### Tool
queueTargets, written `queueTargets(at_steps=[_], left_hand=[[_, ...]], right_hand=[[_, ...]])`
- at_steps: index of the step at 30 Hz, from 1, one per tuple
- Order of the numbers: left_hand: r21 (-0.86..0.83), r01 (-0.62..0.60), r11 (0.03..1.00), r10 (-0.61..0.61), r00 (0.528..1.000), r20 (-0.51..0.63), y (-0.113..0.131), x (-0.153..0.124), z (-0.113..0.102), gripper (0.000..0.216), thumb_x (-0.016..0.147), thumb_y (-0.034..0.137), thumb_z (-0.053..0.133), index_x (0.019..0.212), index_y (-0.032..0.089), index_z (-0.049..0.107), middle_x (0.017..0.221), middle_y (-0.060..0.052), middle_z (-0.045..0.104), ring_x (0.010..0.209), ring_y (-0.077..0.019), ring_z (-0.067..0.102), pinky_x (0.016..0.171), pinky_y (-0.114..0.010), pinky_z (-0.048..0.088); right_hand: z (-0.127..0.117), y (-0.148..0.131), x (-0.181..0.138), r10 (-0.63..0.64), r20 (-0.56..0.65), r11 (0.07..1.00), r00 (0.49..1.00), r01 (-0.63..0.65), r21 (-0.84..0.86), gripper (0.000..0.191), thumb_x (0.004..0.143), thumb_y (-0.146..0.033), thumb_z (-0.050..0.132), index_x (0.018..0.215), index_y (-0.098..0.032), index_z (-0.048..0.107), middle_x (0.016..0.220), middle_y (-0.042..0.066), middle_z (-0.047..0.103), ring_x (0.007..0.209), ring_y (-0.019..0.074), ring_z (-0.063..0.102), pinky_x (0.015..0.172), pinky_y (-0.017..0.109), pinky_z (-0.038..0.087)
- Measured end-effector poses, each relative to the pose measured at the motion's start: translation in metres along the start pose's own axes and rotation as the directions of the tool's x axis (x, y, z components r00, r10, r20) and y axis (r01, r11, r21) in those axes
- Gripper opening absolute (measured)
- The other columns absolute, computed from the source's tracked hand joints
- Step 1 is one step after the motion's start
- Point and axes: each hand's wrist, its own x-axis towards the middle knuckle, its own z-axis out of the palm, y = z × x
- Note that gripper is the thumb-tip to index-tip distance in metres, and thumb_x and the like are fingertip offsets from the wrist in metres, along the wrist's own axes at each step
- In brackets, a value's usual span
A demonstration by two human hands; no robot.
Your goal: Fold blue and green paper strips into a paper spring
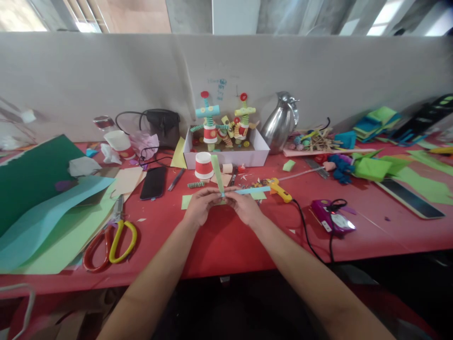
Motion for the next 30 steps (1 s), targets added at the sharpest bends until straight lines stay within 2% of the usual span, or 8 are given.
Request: queueTargets(at_steps=[9, 17, 24, 27, 30], left_hand=[[0.056, -0.025, 0.998, 0.021, 0.998, 0.063, 0.002, -0.002, -0.001, 0.011, 0.066, 0.020, 0.074, 0.075, 0.014, 0.074, 0.069, -0.003, 0.068, 0.065, -0.0119, 0.060, 0.068, -0.026, 0.048], [0.178, -0.046, 0.983, 0.043, 0.999, 0.018, 0.005, -0.002, 0.001, 0.016, 0.061, 0.023, 0.080, 0.075, 0.016, 0.075, 0.071, -0.002, 0.069, 0.064, -0.0108, 0.058, 0.069, -0.027, 0.049], [0.214, -0.058, 0.975, 0.039, 0.995, 0.092, 0.005, -0.001, -0.003, 0.027, 0.063, 0.025, 0.080, 0.088, 0.017, 0.075, 0.083, -0.003, 0.070, 0.074, -0.0131, 0.062, 0.074, -0.028, 0.051], [0.183, -0.022, 0.983, -0.001, 0.993, 0.122, 0.006, -0.002, -0.003, 0.029, 0.065, 0.024, 0.079, 0.092, 0.016, 0.075, 0.086, -0.004, 0.071, 0.077, -0.0142, 0.063, 0.076, -0.029, 0.051], [0.047, -0.002, 0.999, -0.001, 0.998, 0.062, 0.006, -0.001, 0.000, 0.025, 0.065, 0.023, 0.079, 0.088, 0.016, 0.075, 0.087, -0.005, 0.072, 0.079, -0.0133, 0.064, 0.080, -0.027, 0.050]], right_hand=[[-0.001, -0.001, -0.001, -0.001, 0.016, 1.000, 1.000, 0.002, -0.031, 0.013, 0.061, -0.022, 0.075, 0.072, -0.019, 0.069, 0.067, -0.003, 0.066, 0.065, 0.0107, 0.061, 0.068, 0.025, 0.051], [0.000, -0.001, -0.003, -0.001, 0.072, 0.999, 0.997, 0.004, -0.043, 0.018, 0.062, -0.025, 0.076, 0.077, -0.020, 0.068, 0.072, -0.002, 0.068, 0.068, 0.0134, 0.064, 0.076, 0.031, 0.050], [-0.004, -0.009, -0.003, -0.067, 0.071, 0.972, 0.995, 0.081, -0.221, 0.031, 0.055, -0.023, 0.081, 0.082, -0.021, 0.066, 0.075, -0.003, 0.068, 0.073, 0.0145, 0.062, 0.078, 0.032, 0.048], [-0.008, -0.014, -0.002, -0.031, 0.089, 0.970, 0.996, 0.051, -0.236, 0.031, 0.057, -0.025, 0.080, 0.085, -0.021, 0.066, 0.073, -0.002, 0.068, 0.070, 0.0149, 0.061, 0.076, 0.033, 0.049], [-0.007, -0.015, -0.002, -0.050, 0.131, 0.980, 0.990, 0.074, -0.184, 0.026, 0.062, -0.027, 0.077, 0.086, -0.021, 0.067, 0.080, 0.000, 0.069, 0.074, 0.0155, 0.063, 0.078, 0.034, 0.050]])
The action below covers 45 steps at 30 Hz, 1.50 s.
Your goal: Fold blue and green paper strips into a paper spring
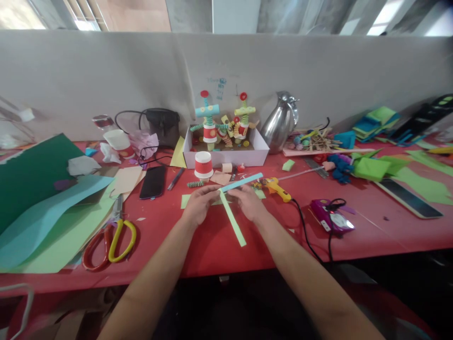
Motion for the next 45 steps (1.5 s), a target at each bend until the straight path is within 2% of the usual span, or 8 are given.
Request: queueTargets(at_steps=[3, 11, 16, 23, 29, 34, 40, 45], left_hand=[[-0.116, -0.012, 0.993, 0.006, 0.998, -0.056, -0.002, 0.002, 0.004, 0.029, 0.063, 0.020, 0.080, 0.092, 0.016, 0.075, 0.087, -0.005, 0.072, 0.075, -0.0105, 0.063, 0.077, -0.024, 0.050], [-0.145, -0.112, 0.983, 0.100, 0.991, -0.091, -0.007, -0.001, 0.013, 0.029, 0.065, 0.021, 0.080, 0.092, 0.019, 0.071, 0.092, -0.002, 0.071, 0.080, -0.0112, 0.064, 0.075, -0.023, 0.049], [-0.132, -0.112, 0.985, 0.105, 0.993, -0.060, -0.007, -0.003, 0.014, 0.026, 0.066, 0.022, 0.080, 0.090, 0.017, 0.071, 0.091, -0.002, 0.072, 0.084, -0.0134, 0.065, 0.085, -0.028, 0.049], [-0.068, -0.070, 0.995, 0.066, 0.995, -0.069, -0.007, -0.002, 0.008, 0.029, 0.060, 0.020, 0.083, 0.087, 0.017, 0.072, 0.083, -0.002, 0.071, 0.077, -0.0122, 0.065, 0.079, -0.026, 0.049], [0.064, -0.100, 0.993, 0.105, 0.992, -0.065, -0.007, -0.001, 0.003, 0.028, 0.063, 0.030, 0.083, 0.085, 0.015, 0.075, 0.081, -0.006, 0.073, 0.076, -0.0155, 0.066, 0.082, -0.031, 0.052], [0.119, -0.106, 0.987, 0.113, 0.992, -0.058, -0.006, -0.001, 0.001, 0.030, 0.059, 0.032, 0.085, 0.080, 0.013, 0.077, 0.075, -0.007, 0.073, 0.069, -0.0171, 0.066, 0.079, -0.035, 0.054], [0.136, -0.131, 0.982, 0.140, 0.988, -0.062, -0.006, -0.001, 0.001, 0.026, 0.061, 0.030, 0.083, 0.080, 0.014, 0.075, 0.076, -0.006, 0.073, 0.069, -0.0152, 0.065, 0.076, -0.032, 0.054], [0.114, -0.136, 0.984, 0.137, 0.991, 0.001, -0.004, -0.003, 0.002, 0.028, 0.063, 0.029, 0.083, 0.085, 0.015, 0.075, 0.082, -0.006, 0.073, 0.074, -0.0168, 0.067, 0.079, -0.034, 0.055]], right_hand=[[0.005, 0.004, -0.001, -0.087, 0.048, 0.995, 0.995, 0.089, -0.050, 0.033, 0.062, -0.027, 0.079, 0.093, -0.025, 0.068, 0.091, 0.000, 0.069, 0.080, 0.0155, 0.062, 0.078, 0.032, 0.050], [0.016, 0.011, -0.004, -0.246, 0.069, 0.943, 0.967, 0.255, -0.216, 0.040, 0.069, -0.035, 0.075, 0.107, -0.028, 0.066, 0.102, 0.002, 0.068, 0.089, 0.0180, 0.061, 0.079, 0.031, 0.050], [0.017, 0.007, -0.007, -0.350, -0.035, 0.879, 0.936, 0.316, -0.357, 0.021, 0.079, -0.039, 0.065, 0.095, -0.027, 0.071, 0.098, 0.002, 0.068, 0.089, 0.0186, 0.061, 0.080, 0.031, 0.049], [0.011, 0.012, -0.004, -0.295, -0.149, 0.920, 0.944, 0.239, -0.311, 0.017, 0.076, -0.038, 0.068, 0.086, -0.025, 0.072, 0.082, 0.001, 0.069, 0.079, 0.0180, 0.061, 0.074, 0.031, 0.049], [0.006, 0.010, -0.004, -0.313, -0.089, 0.889, 0.946, 0.259, -0.378, 0.013, 0.076, -0.036, 0.067, 0.082, -0.025, 0.072, 0.083, 0.001, 0.068, 0.080, 0.0186, 0.060, 0.073, 0.031, 0.047], [0.005, 0.002, -0.005, -0.361, -0.002, 0.833, 0.933, 0.321, -0.451, 0.007, 0.075, -0.031, 0.068, 0.076, -0.027, 0.072, 0.086, 0.001, 0.069, 0.088, 0.0200, 0.060, 0.085, 0.033, 0.045], [0.006, 0.008, -0.002, -0.200, -0.086, 0.954, 0.976, 0.174, -0.245, 0.013, 0.071, -0.034, 0.071, 0.079, -0.024, 0.072, 0.079, 0.001, 0.069, 0.077, 0.0186, 0.062, 0.078, 0.033, 0.047], [0.004, 0.013, 0.000, -0.180, -0.102, 0.964, 0.978, 0.155, -0.216, 0.016, 0.069, -0.035, 0.073, 0.080, -0.023, 0.072, 0.078, 0.000, 0.069, 0.077, 0.0171, 0.061, 0.077, 0.032, 0.047]])
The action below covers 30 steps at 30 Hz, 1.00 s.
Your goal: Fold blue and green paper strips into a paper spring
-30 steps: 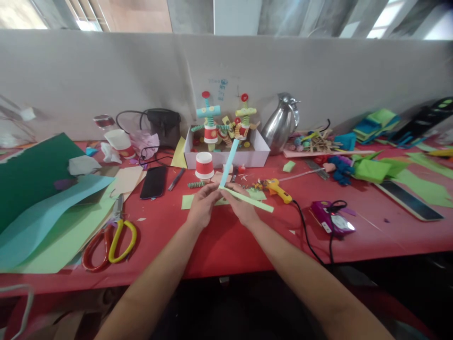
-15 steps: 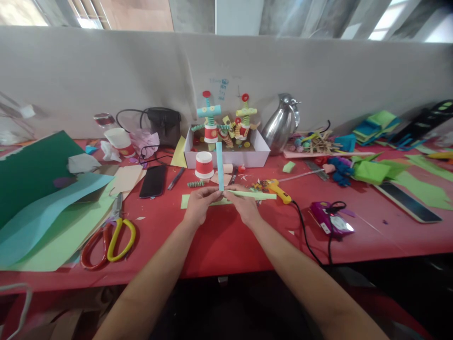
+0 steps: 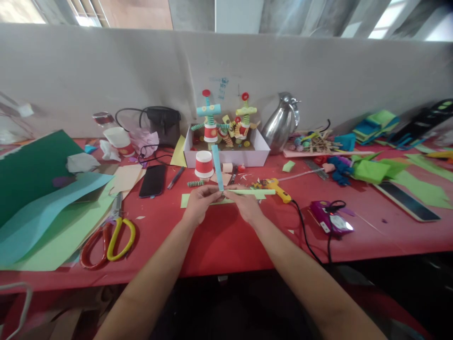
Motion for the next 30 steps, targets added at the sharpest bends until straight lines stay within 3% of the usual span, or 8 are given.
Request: queueTargets(at_steps=[6, 10, 16, 22, 30], left_hand=[[-0.048, 0.036, 0.998, -0.038, 0.998, -0.045, 0.0002, 0.0011, -0.0002, 0.025, 0.056, 0.027, 0.086, 0.074, 0.013, 0.074, 0.072, -0.005, 0.071, 0.070, -0.0166, 0.067, 0.080, -0.035, 0.055], [-0.061, 0.103, 0.993, -0.105, 0.994, -0.019, 0.0045, 0.0008, 0.0000, 0.025, 0.057, 0.027, 0.085, 0.075, 0.013, 0.074, 0.073, -0.005, 0.071, 0.069, -0.0166, 0.067, 0.080, -0.035, 0.055], [-0.062, 0.147, 0.987, -0.147, 0.989, -0.001, 0.0072, 0.0005, -0.0017, 0.024, 0.058, 0.026, 0.084, 0.076, 0.013, 0.074, 0.074, -0.006, 0.072, 0.067, -0.0167, 0.067, 0.079, -0.036, 0.054], [-0.081, 0.151, 0.985, -0.147, 0.988, 0.056, 0.0050, 0.0019, -0.0050, 0.022, 0.060, 0.022, 0.082, 0.081, 0.016, 0.075, 0.078, -0.005, 0.072, 0.069, -0.0154, 0.066, 0.077, -0.033, 0.054], [-0.064, 0.116, 0.991, -0.113, 0.992, 0.054, 0.0072, 0.0005, -0.0046, 0.019, 0.064, 0.023, 0.078, 0.080, 0.014, 0.077, 0.071, -0.005, 0.070, 0.065, -0.0135, 0.062, 0.070, -0.030, 0.053]], right_hand=[[-0.0003, 0.0014, 0.0006, 0.047, 0.002, 0.992, 0.999, -0.047, 0.113, 0.019, 0.065, -0.034, 0.078, 0.078, -0.023, 0.071, 0.074, -0.001, 0.068, 0.074, 0.0158, 0.061, 0.076, 0.032, 0.048], [-0.0001, 0.0011, 0.0008, 0.014, 0.011, 0.996, 1.000, -0.015, 0.083, 0.014, 0.067, -0.032, 0.076, 0.076, -0.023, 0.069, 0.074, -0.002, 0.067, 0.073, 0.0154, 0.061, 0.076, 0.031, 0.048], [0.0011, -0.0002, -0.0005, 0.044, 0.070, 0.983, 0.997, -0.055, 0.177, 0.015, 0.068, -0.031, 0.074, 0.076, -0.022, 0.067, 0.074, -0.001, 0.067, 0.071, 0.0164, 0.063, 0.078, 0.036, 0.051], [0.0031, -0.0015, 0.0004, 0.078, 0.045, 0.976, 0.996, -0.086, 0.198, 0.015, 0.064, -0.029, 0.076, 0.072, -0.021, 0.066, 0.069, -0.002, 0.065, 0.068, 0.0140, 0.060, 0.073, 0.031, 0.050], [0.0013, -0.0012, 0.0019, 0.153, 0.117, 0.922, 0.981, -0.185, 0.341, 0.016, 0.063, -0.028, 0.078, 0.072, -0.020, 0.067, 0.067, -0.002, 0.064, 0.068, 0.0129, 0.059, 0.071, 0.030, 0.049]])
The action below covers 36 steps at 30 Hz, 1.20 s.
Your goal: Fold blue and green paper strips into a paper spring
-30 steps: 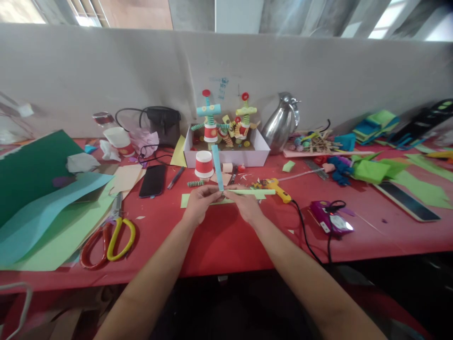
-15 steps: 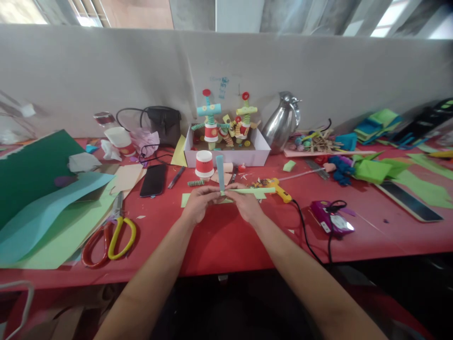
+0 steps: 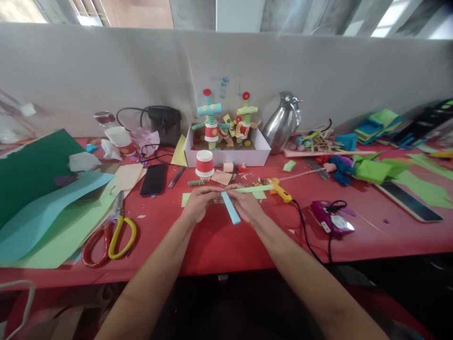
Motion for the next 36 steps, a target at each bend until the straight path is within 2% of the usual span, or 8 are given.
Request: queueTargets(at_steps=[5, 9, 17, 22, 25, 29, 33, 36], left_hand=[[0.020, -0.006, 1.000, 0.006, 1.000, -0.017, 0.000, 0.002, -0.001, 0.017, 0.063, 0.022, 0.078, 0.078, 0.015, 0.077, 0.064, -0.003, 0.067, 0.060, -0.0115, 0.059, 0.065, -0.027, 0.050], [0.064, -0.017, 0.998, 0.018, 1.000, -0.020, 0.000, 0.002, -0.002, 0.017, 0.064, 0.024, 0.077, 0.080, 0.015, 0.077, 0.065, -0.003, 0.068, 0.061, -0.0124, 0.060, 0.068, -0.029, 0.051], [0.140, -0.048, 0.989, 0.047, 0.999, 0.006, 0.000, 0.001, -0.004, 0.019, 0.065, 0.029, 0.080, 0.078, 0.016, 0.074, 0.070, -0.002, 0.068, 0.061, -0.0116, 0.060, 0.064, -0.027, 0.050], [0.189, 0.035, 0.981, -0.048, 0.997, 0.064, 0.002, 0.002, -0.008, 0.035, 0.064, 0.029, 0.082, 0.096, 0.017, 0.075, 0.089, -0.007, 0.073, 0.076, -0.0151, 0.065, 0.075, -0.030, 0.051], [0.120, 0.082, 0.989, -0.092, 0.992, 0.084, 0.003, 0.003, -0.010, 0.037, 0.064, 0.028, 0.082, 0.097, 0.015, 0.075, 0.091, -0.009, 0.074, 0.080, -0.0168, 0.066, 0.079, -0.031, 0.052], [-0.128, 0.052, 0.990, -0.059, 0.997, -0.051, 0.003, 0.006, -0.005, 0.026, 0.061, 0.025, 0.084, 0.083, 0.015, 0.075, 0.079, -0.004, 0.073, 0.069, -0.0107, 0.064, 0.072, -0.024, 0.052], [-0.271, -0.058, 0.961, 0.011, 0.985, -0.172, -0.002, 0.008, 0.008, 0.024, 0.060, 0.023, 0.083, 0.081, 0.016, 0.074, 0.074, 0.000, 0.070, 0.066, -0.0082, 0.063, 0.066, -0.020, 0.051], [-0.282, -0.131, 0.950, 0.076, 0.978, -0.196, -0.008, 0.008, 0.014, 0.026, 0.064, 0.024, 0.082, 0.088, 0.017, 0.074, 0.081, -0.002, 0.072, 0.072, -0.0095, 0.064, 0.070, -0.021, 0.051]], right_hand=[[0.004, -0.003, -0.002, 0.003, -0.017, 1.000, 1.000, -0.003, 0.019, 0.017, 0.062, -0.027, 0.079, 0.072, -0.020, 0.067, 0.069, -0.003, 0.064, 0.069, 0.0124, 0.059, 0.072, 0.030, 0.049], [0.004, -0.002, -0.002, 0.032, 0.020, 0.999, 0.999, -0.032, -0.001, 0.024, 0.059, -0.027, 0.082, 0.075, -0.020, 0.066, 0.069, -0.002, 0.067, 0.069, 0.0150, 0.063, 0.076, 0.035, 0.051], [0.000, -0.001, -0.002, -0.035, 0.000, 0.977, 0.999, 0.034, -0.211, 0.027, 0.058, -0.029, 0.082, 0.078, -0.020, 0.067, 0.071, -0.003, 0.065, 0.070, 0.0134, 0.060, 0.076, 0.033, 0.048], [-0.001, -0.006, -0.005, -0.091, 0.020, 0.953, 0.996, 0.092, -0.288, 0.031, 0.059, -0.029, 0.082, 0.086, -0.023, 0.065, 0.082, -0.003, 0.066, 0.077, 0.0132, 0.060, 0.076, 0.030, 0.048], [-0.003, -0.010, -0.003, -0.062, 0.036, 0.967, 0.997, 0.069, -0.246, 0.029, 0.061, -0.029, 0.081, 0.085, -0.023, 0.066, 0.075, -0.003, 0.065, 0.072, 0.0130, 0.060, 0.074, 0.030, 0.049], [-0.006, -0.010, 0.001, -0.073, 0.082, 0.987, 0.994, 0.084, -0.137, 0.026, 0.066, -0.032, 0.078, 0.088, -0.023, 0.067, 0.086, 0.001, 0.070, 0.081, 0.0160, 0.064, 0.078, 0.033, 0.051], [0.002, -0.001, 0.000, -0.131, 0.175, 0.962, 0.976, 0.167, -0.214, 0.048, 0.060, -0.030, 0.083, 0.105, -0.029, 0.065, 0.103, 0.001, 0.069, 0.089, 0.0181, 0.064, 0.081, 0.035, 0.052], [0.011, 0.004, -0.002, -0.213, 0.091, 0.926, 0.973, 0.231, -0.298, 0.037, 0.068, -0.037, 0.078, 0.103, -0.028, 0.068, 0.101, 0.002, 0.070, 0.089, 0.0190, 0.064, 0.080, 0.035, 0.051]])
